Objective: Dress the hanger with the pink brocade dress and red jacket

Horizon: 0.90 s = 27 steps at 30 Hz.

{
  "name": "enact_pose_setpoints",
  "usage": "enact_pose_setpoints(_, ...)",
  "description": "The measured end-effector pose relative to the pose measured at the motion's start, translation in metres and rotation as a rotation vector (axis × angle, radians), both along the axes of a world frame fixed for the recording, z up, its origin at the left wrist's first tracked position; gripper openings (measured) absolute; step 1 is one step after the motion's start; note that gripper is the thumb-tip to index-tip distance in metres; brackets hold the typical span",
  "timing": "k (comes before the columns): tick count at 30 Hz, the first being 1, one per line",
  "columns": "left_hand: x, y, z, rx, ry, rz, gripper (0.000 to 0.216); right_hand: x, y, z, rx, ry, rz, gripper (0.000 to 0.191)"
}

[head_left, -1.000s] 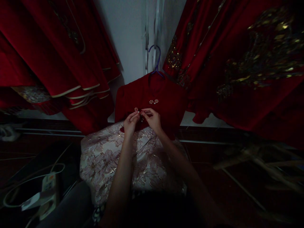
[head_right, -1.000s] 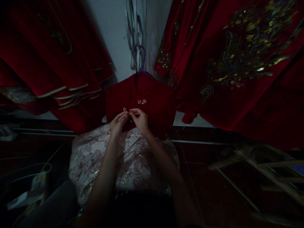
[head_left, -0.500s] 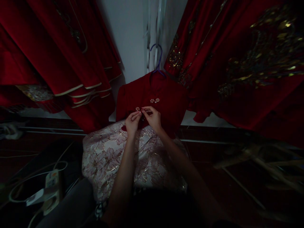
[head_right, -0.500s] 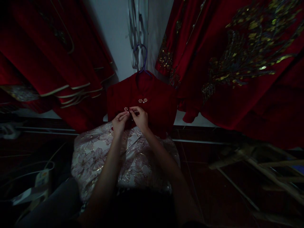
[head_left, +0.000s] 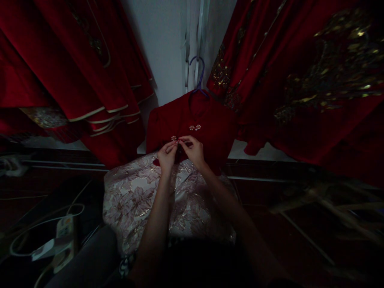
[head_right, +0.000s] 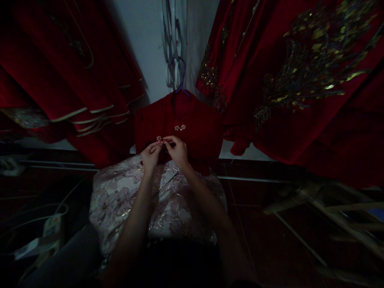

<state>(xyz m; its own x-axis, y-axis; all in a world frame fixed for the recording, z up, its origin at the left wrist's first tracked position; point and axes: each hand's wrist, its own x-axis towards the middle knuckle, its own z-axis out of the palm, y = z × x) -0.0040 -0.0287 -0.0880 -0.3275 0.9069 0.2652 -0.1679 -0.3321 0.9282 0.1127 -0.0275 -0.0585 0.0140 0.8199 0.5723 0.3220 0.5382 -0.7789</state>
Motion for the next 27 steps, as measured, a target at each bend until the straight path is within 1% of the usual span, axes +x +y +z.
enact_pose_setpoints(5, -0.004, 0.002, 0.002, 0.046, 0.076, 0.006, 0.026, 0.0, 0.005, 0.002, 0.023, 0.0, -0.003, 0.017)
enact_pose_setpoints(8, -0.001, 0.007, -0.002, 0.076, 0.098, 0.007, 0.023, 0.008, 0.008, 0.005, -0.022, -0.012, 0.085, 0.022)
enact_pose_setpoints(11, 0.012, 0.006, -0.016, 0.068, 0.141, 0.119, 0.019, 0.028, 0.004, 0.005, -0.117, 0.002, 0.233, 0.027)
enact_pose_setpoints(13, 0.025, -0.001, -0.03, 0.044, 0.285, 0.219, 0.017, 0.047, -0.004, 0.002, -0.19, 0.019, 0.296, 0.028)
enact_pose_setpoints(14, 0.032, -0.006, -0.037, 0.036, 0.411, 0.263, 0.017, 0.057, -0.009, -0.001, -0.225, 0.018, 0.303, 0.028)
enact_pose_setpoints(16, 0.041, -0.016, -0.048, 0.042, 0.628, 0.322, 0.021, 0.075, -0.019, -0.007, -0.269, -0.019, 0.26, 0.027)
enact_pose_setpoints(18, 0.045, -0.022, -0.053, 0.064, 0.73, 0.349, 0.03, 0.088, -0.027, -0.012, -0.285, -0.112, 0.241, 0.024)
enact_pose_setpoints(20, 0.043, -0.022, -0.053, 0.097, 0.751, 0.339, 0.04, 0.093, -0.03, -0.016, -0.298, -0.201, 0.261, 0.022)
enact_pose_setpoints(22, 0.039, -0.019, -0.051, 0.119, 0.764, 0.308, 0.046, 0.092, -0.03, -0.022, -0.304, -0.251, 0.256, 0.024)
enact_pose_setpoints(24, 0.034, -0.014, -0.05, 0.095, 0.777, 0.28, 0.046, 0.087, -0.029, -0.027, -0.306, -0.291, 0.224, 0.027)
enact_pose_setpoints(27, 0.026, -0.01, -0.054, 0.029, 0.773, 0.266, 0.038, 0.08, -0.027, -0.036, -0.327, -0.387, 0.199, 0.02)
